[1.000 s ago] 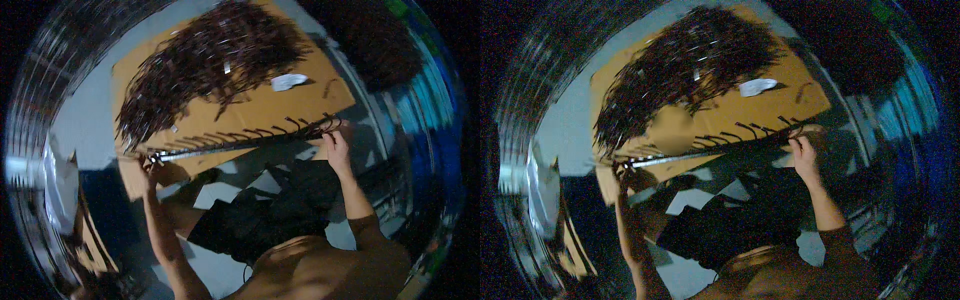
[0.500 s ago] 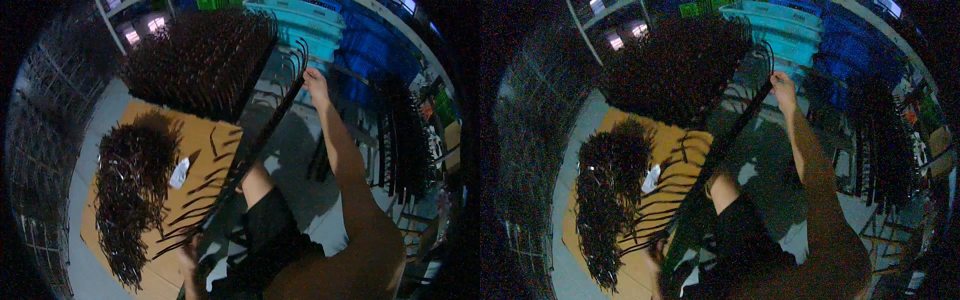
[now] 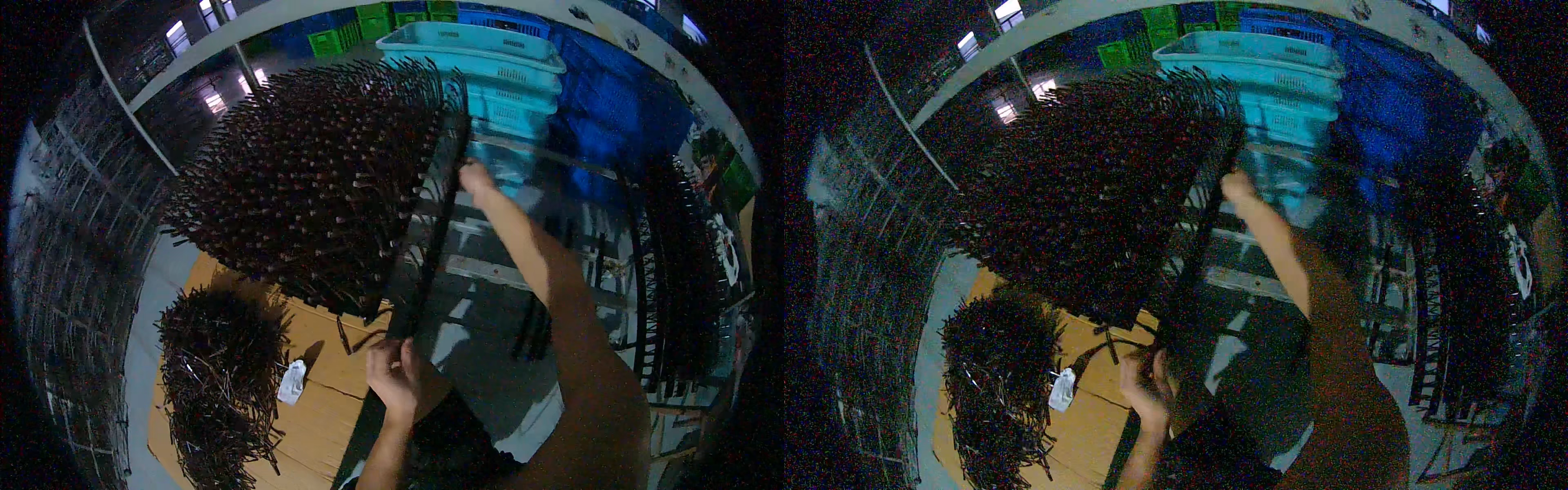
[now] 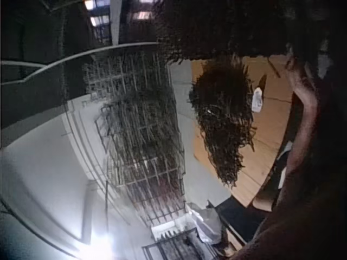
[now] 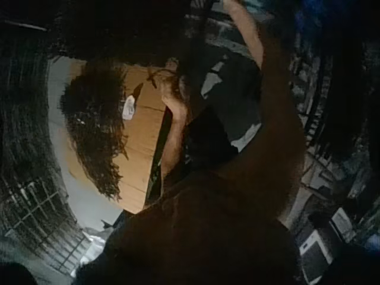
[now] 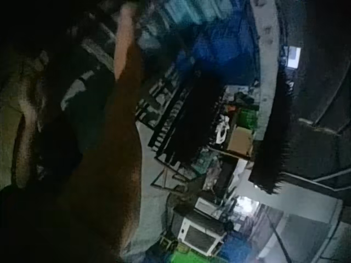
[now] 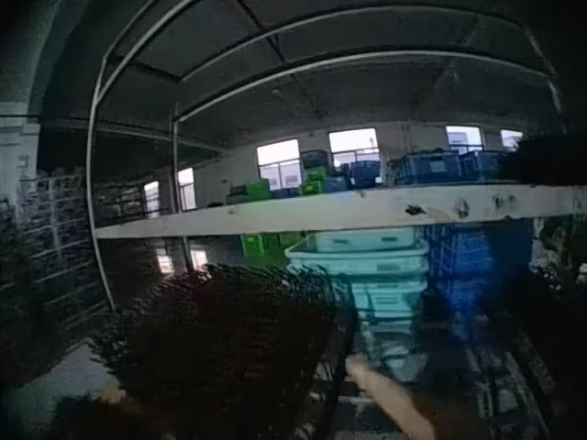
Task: The person sits on the floor and repeatedly picks up small, dark, curved wire pieces from a pile on a cardboard sheet. They insert each piece into a long black strip held in their lap, then place the strip into a nearby rack. The person continues this process, occasionally gathering more wires from the pile.
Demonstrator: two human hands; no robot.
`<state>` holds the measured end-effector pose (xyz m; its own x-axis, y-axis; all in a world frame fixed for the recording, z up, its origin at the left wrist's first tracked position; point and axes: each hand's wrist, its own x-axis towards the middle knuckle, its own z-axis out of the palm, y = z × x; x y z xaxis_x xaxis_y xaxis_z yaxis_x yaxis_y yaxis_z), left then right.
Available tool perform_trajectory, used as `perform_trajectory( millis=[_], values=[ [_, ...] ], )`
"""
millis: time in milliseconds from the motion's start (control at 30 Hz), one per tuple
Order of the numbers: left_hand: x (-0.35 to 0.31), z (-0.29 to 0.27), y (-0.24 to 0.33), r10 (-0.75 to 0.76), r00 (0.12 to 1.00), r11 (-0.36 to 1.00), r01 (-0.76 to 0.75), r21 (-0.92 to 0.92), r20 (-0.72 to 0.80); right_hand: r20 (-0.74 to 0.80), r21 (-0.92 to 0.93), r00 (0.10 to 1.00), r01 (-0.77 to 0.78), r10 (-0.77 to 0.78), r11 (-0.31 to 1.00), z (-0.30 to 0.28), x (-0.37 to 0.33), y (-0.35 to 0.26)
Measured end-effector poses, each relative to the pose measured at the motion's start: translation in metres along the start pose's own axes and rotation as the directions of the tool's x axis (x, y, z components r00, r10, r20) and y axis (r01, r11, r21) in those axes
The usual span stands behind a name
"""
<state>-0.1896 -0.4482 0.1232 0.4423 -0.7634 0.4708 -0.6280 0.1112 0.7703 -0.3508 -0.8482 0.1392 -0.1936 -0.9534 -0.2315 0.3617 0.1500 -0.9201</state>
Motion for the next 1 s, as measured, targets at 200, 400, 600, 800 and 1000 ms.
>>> perform_trajectory(
  millis=[200,400,600,800,1000],
  values=[
    [0.026,0.044,-0.012,-0.628,0.772,0.591,0.39,-0.706,-0.098,0.218,-0.143,0.975,-0.014,0.045,0.99,0.015,-0.042,0.013],
    [0.033,0.026,-0.024,-0.581,0.717,0.417,0.668,-0.616,0.385,0.383,-0.81,0.924,0.331,0.008,0.484,-0.015,-0.042,0.006],
    [-0.091,-0.089,-0.103,-0.476,0.668,0.367,0.742,-0.561,0.572,0.347,-0.858,0.639,-0.079,-0.686,-0.508,-0.21,-0.042,-0.073],
    [-0.149,-0.199,-0.044,-0.791,0.188,-0.284,0.73,-0.621,0.583,-0.09,-0.689,0.652,-0.587,-0.753,-0.426,-0.327,-0.064,-0.079],
    [-0.167,-0.195,-0.053,-0.804,0.333,0.053,0.865,-0.498,0.492,0.003,-0.741,0.666,-0.5,-0.746,-0.449,-0.385,-0.05,-0.115]
  ],
)
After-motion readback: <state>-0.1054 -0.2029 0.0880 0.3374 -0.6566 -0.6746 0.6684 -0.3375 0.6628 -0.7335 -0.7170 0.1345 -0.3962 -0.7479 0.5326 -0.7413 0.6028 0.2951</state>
